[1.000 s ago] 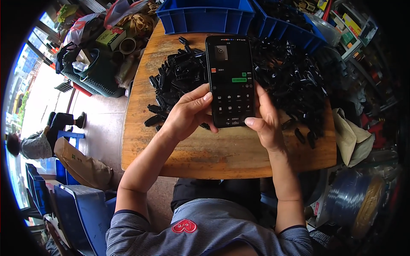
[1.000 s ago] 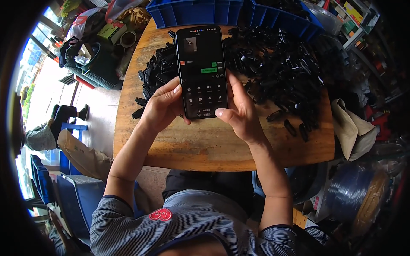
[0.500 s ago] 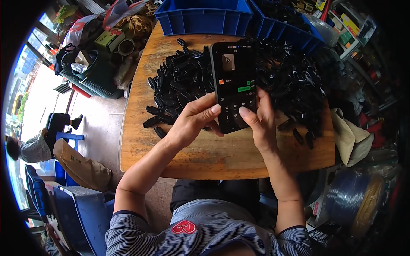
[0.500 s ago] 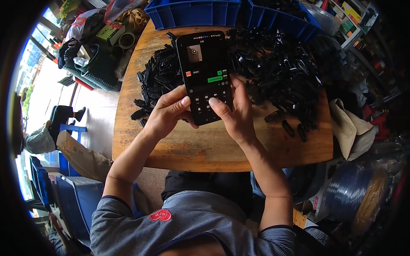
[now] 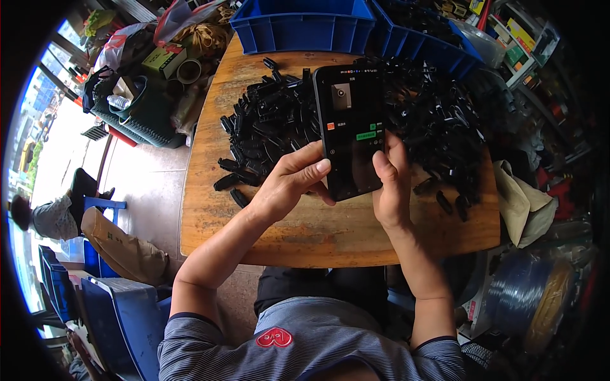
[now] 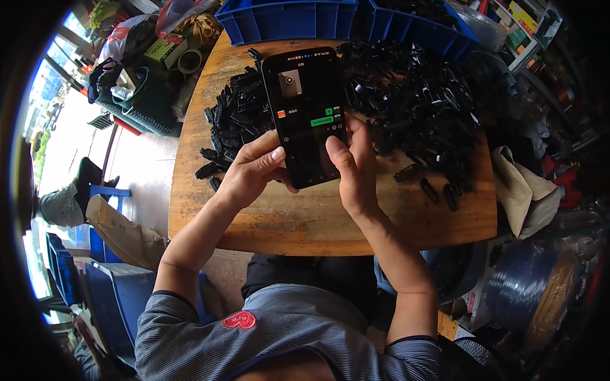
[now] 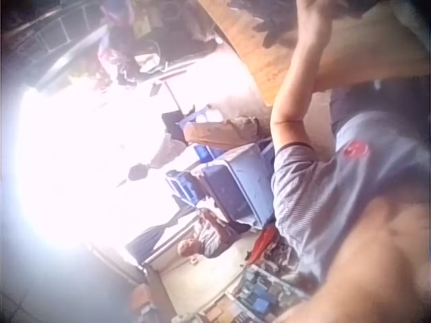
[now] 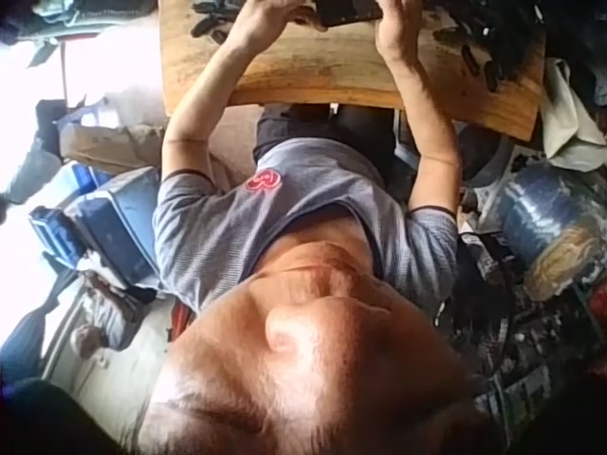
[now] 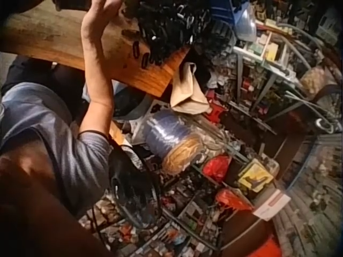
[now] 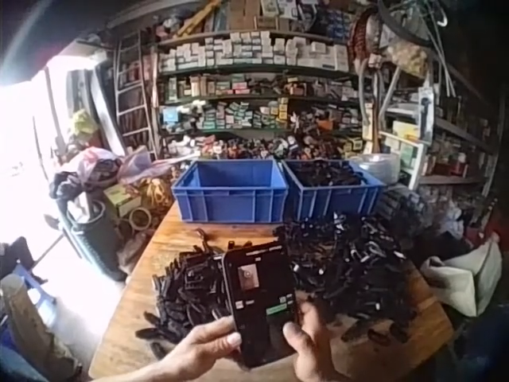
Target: Inspecting and sorting small black plastic hardware parts at a workbench using a handheld scanner.
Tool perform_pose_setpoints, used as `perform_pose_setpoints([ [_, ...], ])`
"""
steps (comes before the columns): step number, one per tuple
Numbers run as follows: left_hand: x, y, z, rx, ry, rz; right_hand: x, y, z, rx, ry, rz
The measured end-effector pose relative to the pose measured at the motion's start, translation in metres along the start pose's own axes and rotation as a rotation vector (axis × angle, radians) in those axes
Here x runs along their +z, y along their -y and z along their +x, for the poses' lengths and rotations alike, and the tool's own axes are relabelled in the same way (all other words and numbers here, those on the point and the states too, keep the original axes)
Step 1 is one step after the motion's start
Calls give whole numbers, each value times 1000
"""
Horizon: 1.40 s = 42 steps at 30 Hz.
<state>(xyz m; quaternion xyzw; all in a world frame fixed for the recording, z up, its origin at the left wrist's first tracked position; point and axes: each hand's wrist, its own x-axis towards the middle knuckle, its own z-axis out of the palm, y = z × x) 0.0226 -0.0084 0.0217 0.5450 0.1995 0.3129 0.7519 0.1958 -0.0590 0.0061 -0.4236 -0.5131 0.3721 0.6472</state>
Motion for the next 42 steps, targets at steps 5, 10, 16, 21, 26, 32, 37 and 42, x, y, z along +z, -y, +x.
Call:
perform_pose_setpoints([
  [5,-6,10,1,-24,65,-105,1,3,-2,4,-45,83],
  [10,-2,16,4,-153,138,-286,1,3,-3,41,-69,143],
  [16,-16,15,5,-220,320,-326,3,6,-1,49,-41,172],
  [21,-16,23,7,-212,367,-420,0,8,2,38,31,197],
  [26,-20,28,5,-176,350,-451,1,8,1,108,145,194],
  [32,-27,32,3,-180,433,-467,-1,16,0,179,279,202],
  [37,-25,25,-4,-165,415,-370,-8,9,-1,156,371,205],
  [42,-18,14,-18,-147,274,-318,-12,-3,0,151,528,246],
])
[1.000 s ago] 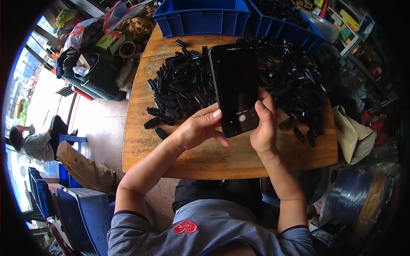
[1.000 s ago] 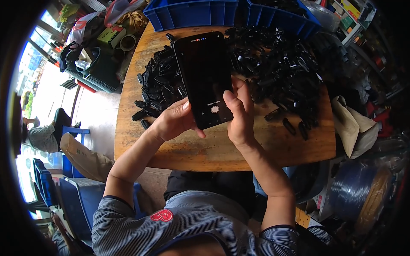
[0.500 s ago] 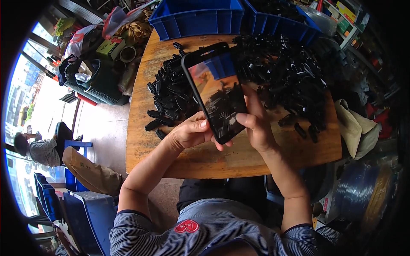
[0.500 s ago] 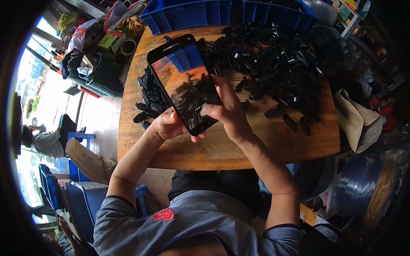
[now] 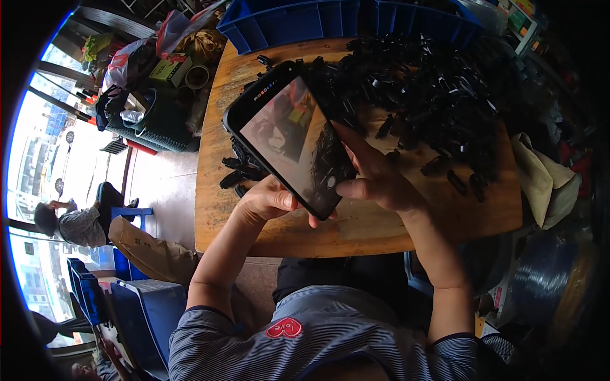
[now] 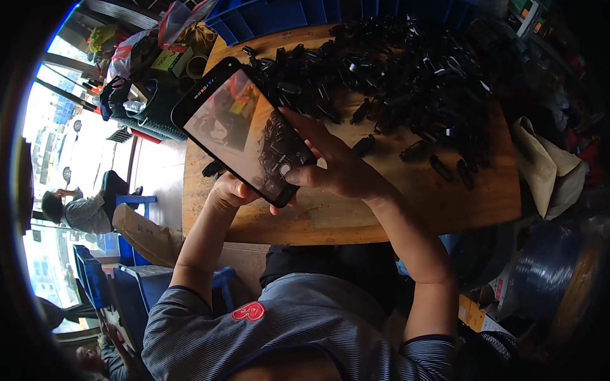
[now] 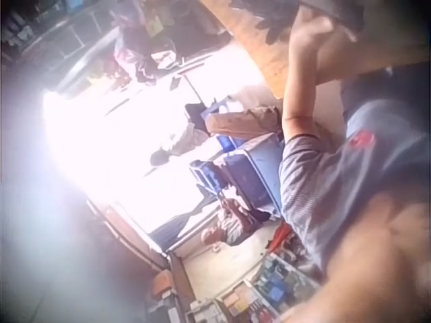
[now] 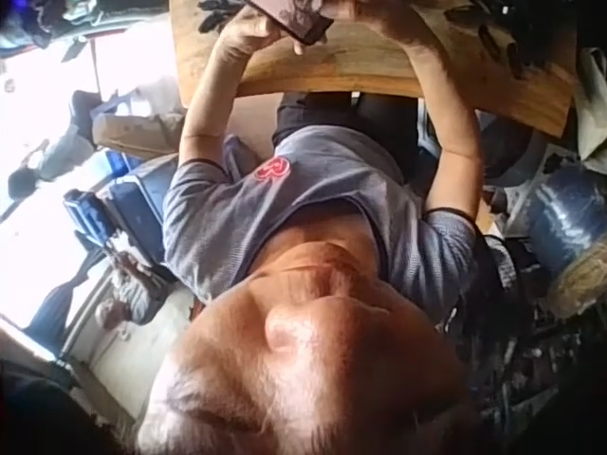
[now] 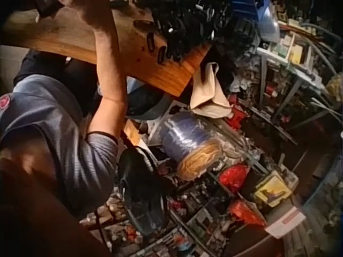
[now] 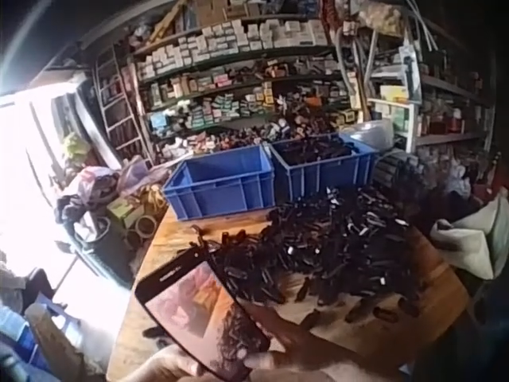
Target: Inspecting and sorting small black plastic hardware parts at a workbench using a handheld scanner.
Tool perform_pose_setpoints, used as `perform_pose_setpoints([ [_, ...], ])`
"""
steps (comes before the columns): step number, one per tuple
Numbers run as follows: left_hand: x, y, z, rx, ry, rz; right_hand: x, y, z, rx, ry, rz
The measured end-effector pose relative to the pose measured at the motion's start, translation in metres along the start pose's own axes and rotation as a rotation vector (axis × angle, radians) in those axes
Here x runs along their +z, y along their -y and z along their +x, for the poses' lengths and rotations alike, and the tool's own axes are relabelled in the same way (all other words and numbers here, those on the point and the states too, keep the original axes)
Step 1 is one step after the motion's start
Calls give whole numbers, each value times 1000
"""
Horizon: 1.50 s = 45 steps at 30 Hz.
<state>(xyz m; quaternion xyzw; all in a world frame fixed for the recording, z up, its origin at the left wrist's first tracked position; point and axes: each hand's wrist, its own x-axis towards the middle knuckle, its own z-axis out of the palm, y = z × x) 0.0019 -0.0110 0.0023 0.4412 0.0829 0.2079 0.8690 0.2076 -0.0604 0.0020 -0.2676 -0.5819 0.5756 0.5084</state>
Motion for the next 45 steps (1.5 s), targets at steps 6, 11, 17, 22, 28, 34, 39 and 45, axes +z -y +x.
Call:
perform_pose_setpoints([
  [6,-4,11,-27,330,-188,202,6,-1,-1,-55,178,-328],
  [11,8,17,-54,198,-418,193,16,-9,1,-177,217,-282],
  [17,-3,25,-70,351,-437,251,31,-12,1,-253,223,-270],
  [22,-7,36,-74,453,-443,306,31,-10,-3,-285,212,-312],
  [28,-13,51,-79,579,-426,348,37,-12,-5,-201,247,-267],
  [34,-19,63,-98,647,-476,602,44,-26,-2,-308,303,-573],
  [39,-40,76,-118,602,-424,-313,44,-17,-2,-66,354,-488],
  [45,-24,74,-119,425,-480,630,46,-16,-7,96,353,-170],
])
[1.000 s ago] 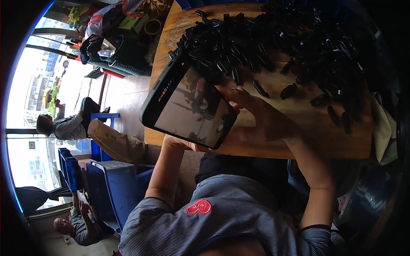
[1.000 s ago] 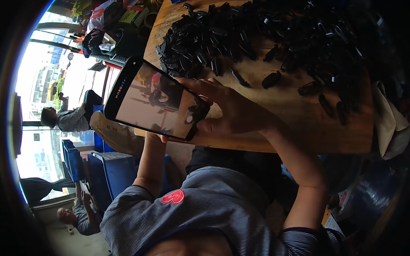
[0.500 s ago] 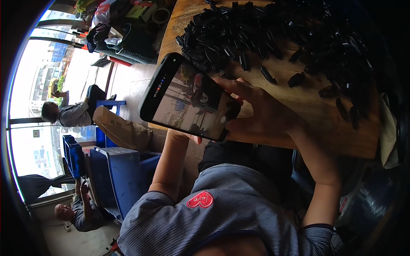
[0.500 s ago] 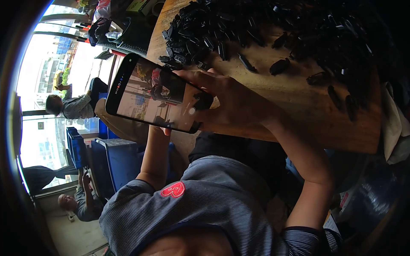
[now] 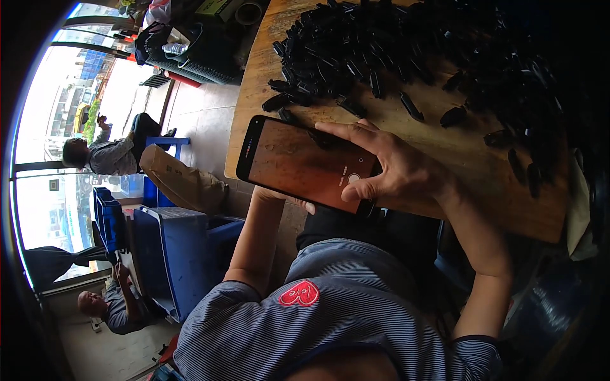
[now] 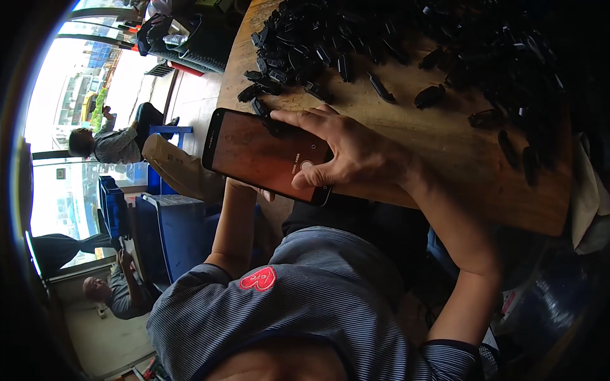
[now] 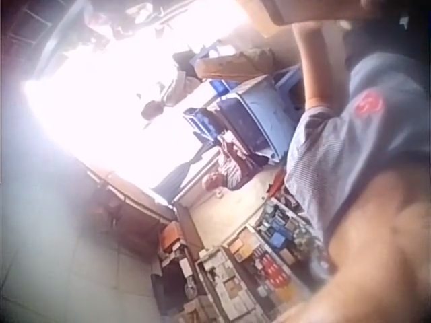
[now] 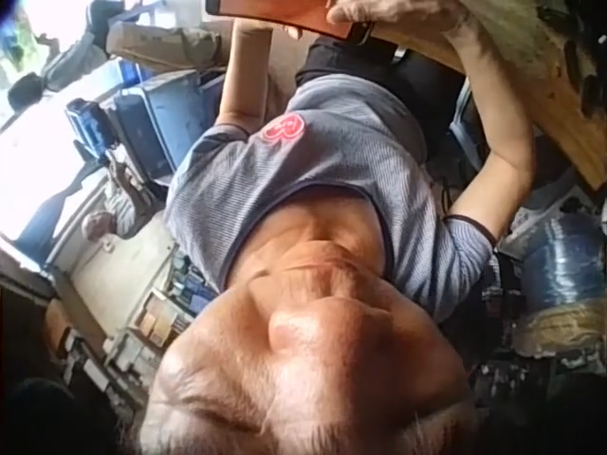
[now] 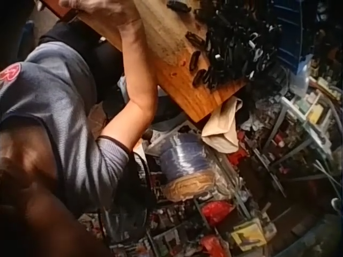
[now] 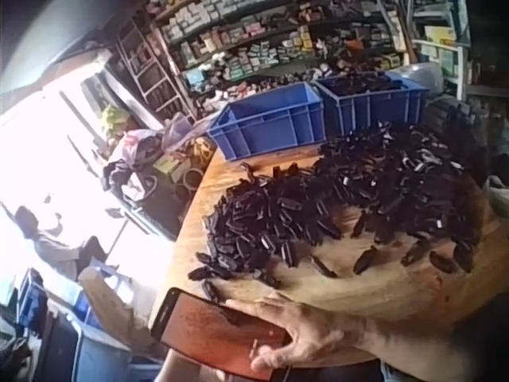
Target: Inspecting and sorting small black plastic hardware parts at a workbench using a handheld scanner.
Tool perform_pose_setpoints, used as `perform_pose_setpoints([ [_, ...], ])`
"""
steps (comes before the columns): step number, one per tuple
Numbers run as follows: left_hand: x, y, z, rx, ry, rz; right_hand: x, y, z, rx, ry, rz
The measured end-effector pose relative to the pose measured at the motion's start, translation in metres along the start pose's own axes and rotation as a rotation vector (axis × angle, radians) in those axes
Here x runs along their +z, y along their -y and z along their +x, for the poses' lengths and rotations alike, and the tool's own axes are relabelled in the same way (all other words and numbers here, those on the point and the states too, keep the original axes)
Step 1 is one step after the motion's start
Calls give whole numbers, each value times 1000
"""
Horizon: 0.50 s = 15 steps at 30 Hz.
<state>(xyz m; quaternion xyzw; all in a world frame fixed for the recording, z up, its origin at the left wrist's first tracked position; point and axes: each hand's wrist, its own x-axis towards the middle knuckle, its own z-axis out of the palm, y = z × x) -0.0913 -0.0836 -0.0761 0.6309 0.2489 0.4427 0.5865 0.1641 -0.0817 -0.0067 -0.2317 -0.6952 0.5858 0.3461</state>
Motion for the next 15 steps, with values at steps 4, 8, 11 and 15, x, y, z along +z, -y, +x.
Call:
perform_pose_setpoints([
  [4,13,-10,4,-64,-131,-203,-3,-10,4,-181,-4,-276],
  [8,43,-27,19,-84,-120,-504,9,-5,7,-153,-62,-422],
  [11,64,-38,25,-185,-126,-683,15,0,6,-252,-258,-516],
  [15,79,-44,29,-176,-197,-660,12,-9,1,-220,-193,-318],
])
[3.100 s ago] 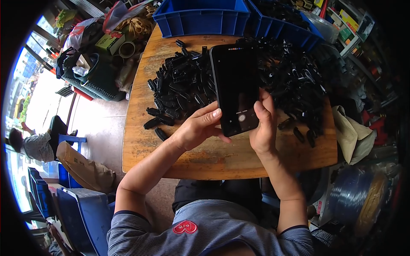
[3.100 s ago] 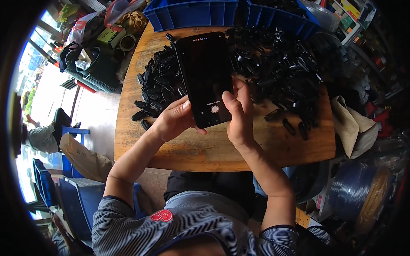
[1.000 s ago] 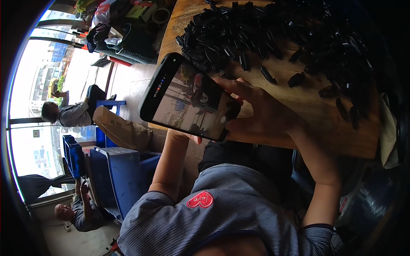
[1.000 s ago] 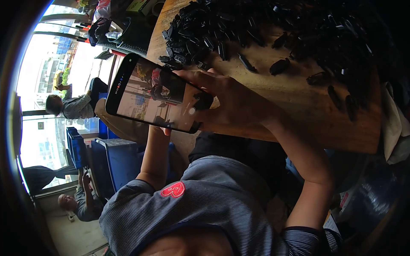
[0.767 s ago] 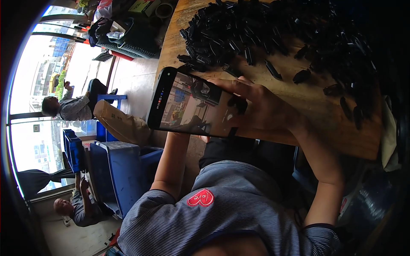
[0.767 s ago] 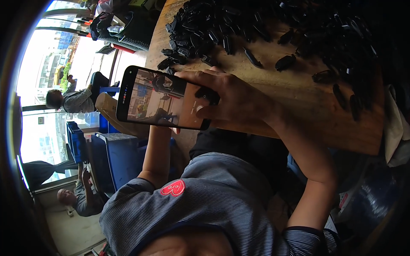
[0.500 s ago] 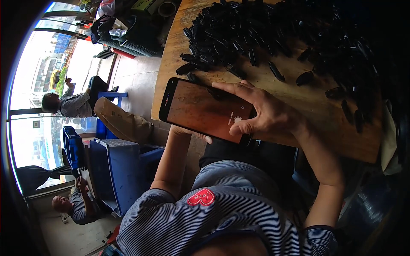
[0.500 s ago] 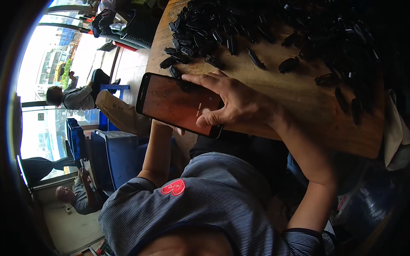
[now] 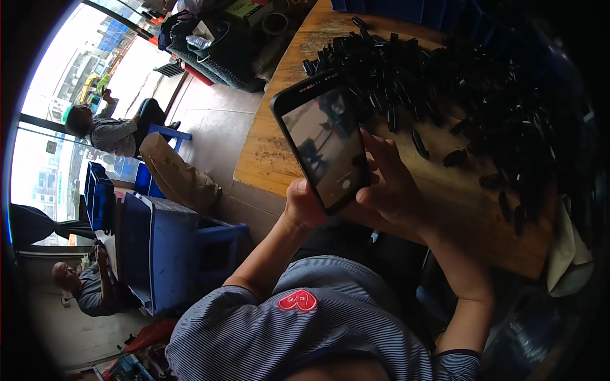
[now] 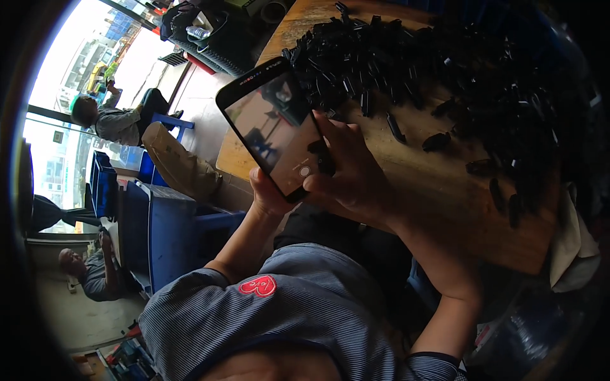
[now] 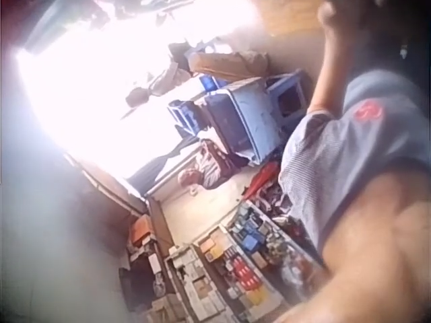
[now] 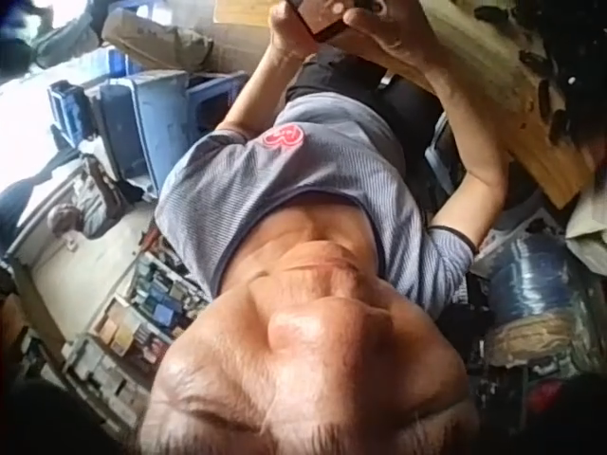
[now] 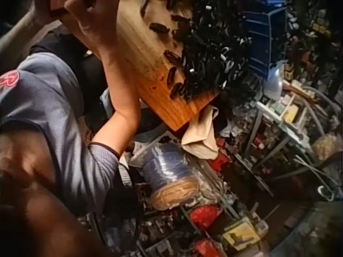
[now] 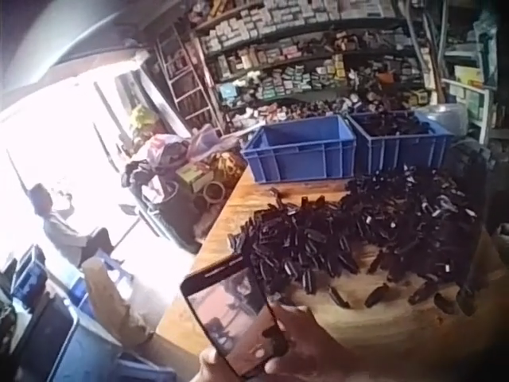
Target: Inspecting and sorting small black plastic hardware parts at a workbench using a handheld scanner.
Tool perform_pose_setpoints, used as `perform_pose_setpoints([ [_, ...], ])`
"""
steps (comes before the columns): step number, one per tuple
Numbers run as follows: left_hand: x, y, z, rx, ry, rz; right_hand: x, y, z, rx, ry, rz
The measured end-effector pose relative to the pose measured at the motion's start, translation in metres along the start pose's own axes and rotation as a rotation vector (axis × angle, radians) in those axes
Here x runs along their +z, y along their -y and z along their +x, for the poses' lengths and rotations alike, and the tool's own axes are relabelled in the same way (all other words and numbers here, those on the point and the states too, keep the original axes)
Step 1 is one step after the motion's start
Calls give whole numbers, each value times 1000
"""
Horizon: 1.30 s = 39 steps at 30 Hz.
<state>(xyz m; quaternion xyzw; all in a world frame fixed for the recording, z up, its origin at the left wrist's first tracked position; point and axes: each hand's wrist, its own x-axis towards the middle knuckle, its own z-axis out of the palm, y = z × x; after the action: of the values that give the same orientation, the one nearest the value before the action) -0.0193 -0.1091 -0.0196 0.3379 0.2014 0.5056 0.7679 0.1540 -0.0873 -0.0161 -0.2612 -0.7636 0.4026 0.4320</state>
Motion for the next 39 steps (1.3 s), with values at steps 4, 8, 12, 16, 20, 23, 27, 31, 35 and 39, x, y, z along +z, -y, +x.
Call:
perform_pose_setpoints([
  [4,-8,-7,-7,-18,163,-192,-11,9,4,206,19,253],
  [8,-9,-17,-18,43,138,-128,-14,8,5,182,8,394],
  [12,13,-23,-34,-25,17,-241,-12,10,8,229,-32,450],
  [16,27,-18,-34,-122,165,-389,-26,5,12,278,-141,542],
  [20,37,-13,-36,-169,208,-410,-35,0,13,284,-238,583],
  [23,38,-9,-38,-199,196,-427,-36,1,15,286,-294,560],
  [27,36,-9,-37,-193,163,-454,-38,-6,14,282,-275,551],
  [31,35,-16,-37,-177,128,-461,-38,-7,15,278,-188,561],
  [35,38,-24,-51,-133,80,-404,-34,1,11,249,-127,504],
  [39,19,-30,-61,-34,9,-303,-36,-1,2,318,-165,505],
])
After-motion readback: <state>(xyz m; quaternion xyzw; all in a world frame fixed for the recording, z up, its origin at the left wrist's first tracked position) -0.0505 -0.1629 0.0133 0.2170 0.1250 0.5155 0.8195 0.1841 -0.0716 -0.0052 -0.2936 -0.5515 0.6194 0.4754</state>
